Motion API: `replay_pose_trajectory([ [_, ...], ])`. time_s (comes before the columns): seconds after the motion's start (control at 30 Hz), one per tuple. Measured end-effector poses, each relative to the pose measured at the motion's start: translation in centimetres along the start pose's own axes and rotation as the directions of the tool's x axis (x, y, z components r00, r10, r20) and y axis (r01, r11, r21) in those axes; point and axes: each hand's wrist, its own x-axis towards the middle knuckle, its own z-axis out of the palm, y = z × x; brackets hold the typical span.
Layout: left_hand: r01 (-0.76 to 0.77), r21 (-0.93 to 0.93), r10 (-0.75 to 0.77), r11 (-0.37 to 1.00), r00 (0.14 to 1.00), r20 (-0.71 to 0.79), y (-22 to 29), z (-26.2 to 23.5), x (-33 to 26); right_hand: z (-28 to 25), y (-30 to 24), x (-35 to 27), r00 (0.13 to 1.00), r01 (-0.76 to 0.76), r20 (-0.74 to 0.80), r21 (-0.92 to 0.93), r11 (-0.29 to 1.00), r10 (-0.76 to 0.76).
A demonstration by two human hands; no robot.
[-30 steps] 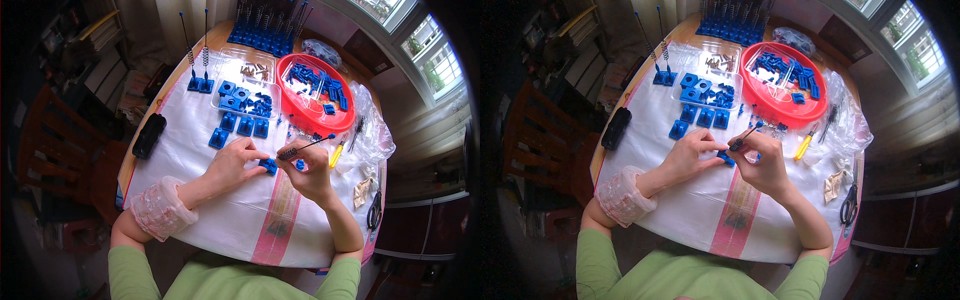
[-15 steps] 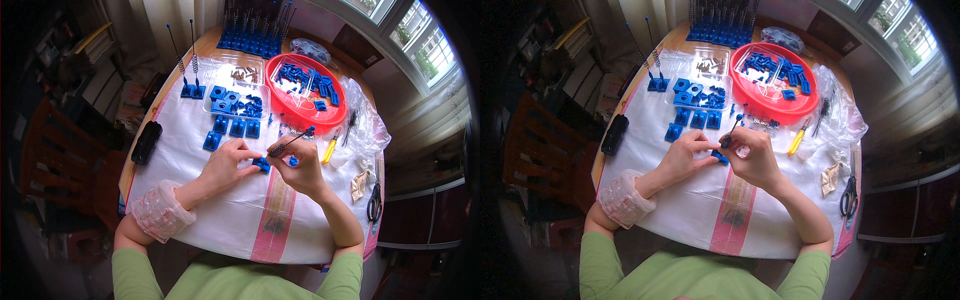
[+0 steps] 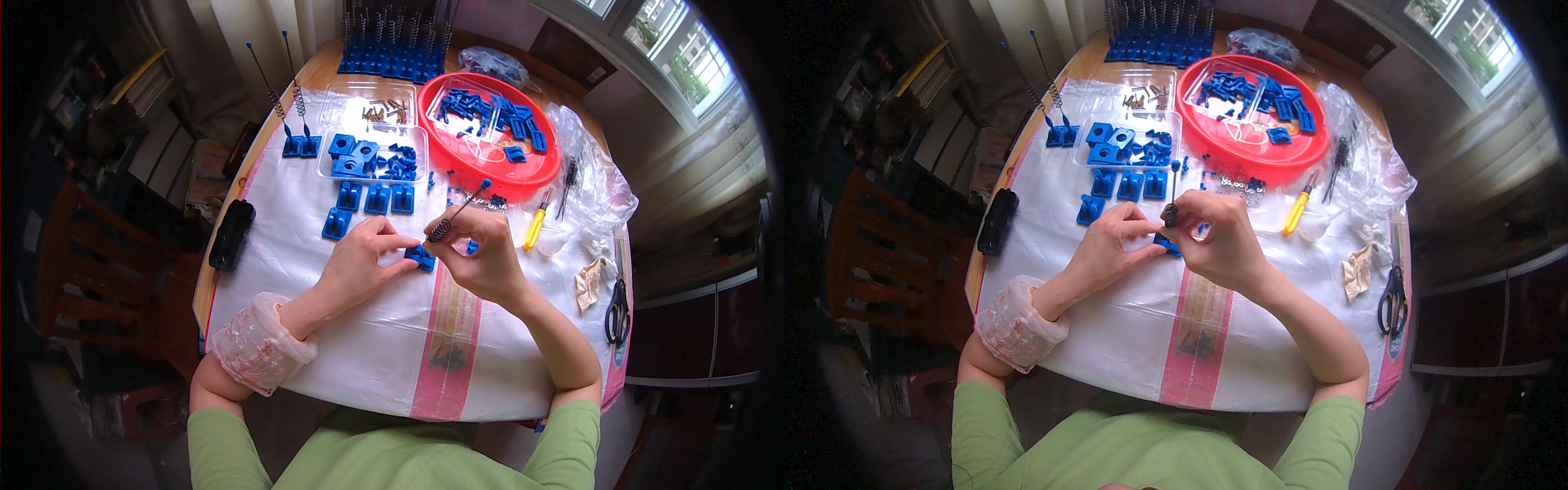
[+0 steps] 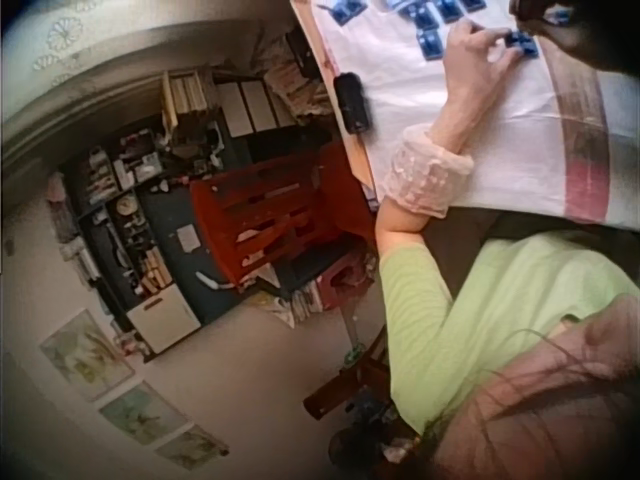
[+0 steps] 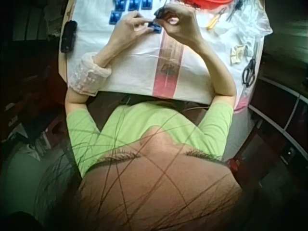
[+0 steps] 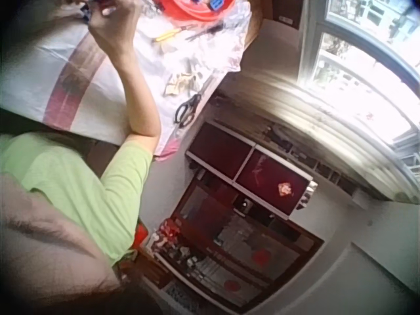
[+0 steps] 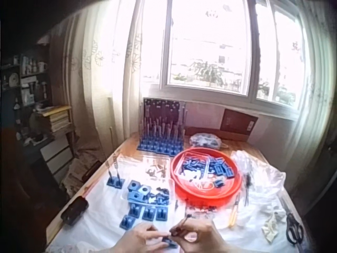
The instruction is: Assembling a spring and rod into a blue plastic fixture component.
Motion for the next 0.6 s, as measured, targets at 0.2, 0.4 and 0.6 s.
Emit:
replay_pose_trajectory([
  [0.2,0.021,-0.012,-0.021,1.000,1.000,0.015,0.1,0.0,0.0,0.1,0.4,0.1,1.000,0.011,-0.014,0.027,1.000,-0.011],
  [0.4,0.012,-0.039,-0.012,0.999,1.000,0.013,0.4,0.0,0.2,-0.1,0.6,0.1,1.000,0.019,-0.001,0.029,0.999,-0.019],
  [0.6,0.026,-0.017,-0.026,1.000,0.999,0.035,0.4,0.0,0.3,0.0,1.3,0.1,0.998,0.062,0.011,0.007,0.998,-0.062],
])
